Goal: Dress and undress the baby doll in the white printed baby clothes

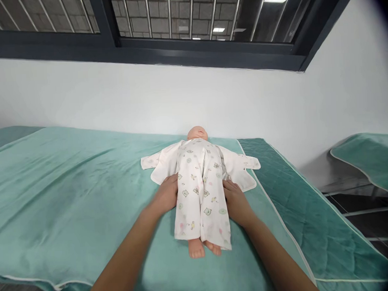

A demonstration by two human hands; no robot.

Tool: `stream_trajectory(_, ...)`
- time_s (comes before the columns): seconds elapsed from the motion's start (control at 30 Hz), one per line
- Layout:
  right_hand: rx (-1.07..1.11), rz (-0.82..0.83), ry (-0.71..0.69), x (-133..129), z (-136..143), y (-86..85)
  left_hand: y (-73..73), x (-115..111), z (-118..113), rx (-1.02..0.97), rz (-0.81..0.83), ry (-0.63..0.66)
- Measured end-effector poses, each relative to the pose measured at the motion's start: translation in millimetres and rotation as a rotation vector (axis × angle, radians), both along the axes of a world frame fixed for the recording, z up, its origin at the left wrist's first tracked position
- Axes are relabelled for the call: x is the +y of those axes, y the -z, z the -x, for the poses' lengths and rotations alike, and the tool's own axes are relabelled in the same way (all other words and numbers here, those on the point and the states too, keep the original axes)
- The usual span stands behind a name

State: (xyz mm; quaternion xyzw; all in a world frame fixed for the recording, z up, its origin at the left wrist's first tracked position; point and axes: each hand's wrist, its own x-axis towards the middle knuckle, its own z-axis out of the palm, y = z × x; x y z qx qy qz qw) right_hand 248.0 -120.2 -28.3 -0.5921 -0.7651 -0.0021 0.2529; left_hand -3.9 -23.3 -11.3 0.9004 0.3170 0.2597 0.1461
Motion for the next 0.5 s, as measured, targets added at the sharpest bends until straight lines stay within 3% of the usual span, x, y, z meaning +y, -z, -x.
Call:
stream_trajectory(0.13,0.001,-0.002,-0.021,-4.6,1.2,-1.0,0.2,0.3,-0.3,0.007,-0.030,-0.021)
stream_trajectory(0.37,-0.045,-0.033,0.063,-6.8,3.1,-1.6,1.7,0.2,-2.2,-0.003,-0.052,-0.064)
stream_trajectory(0.5,-0.054,-0.042,0.027,-4.3,1.5,1.8,3.9,0.7,-2.0,0.008,-0.049,-0.068)
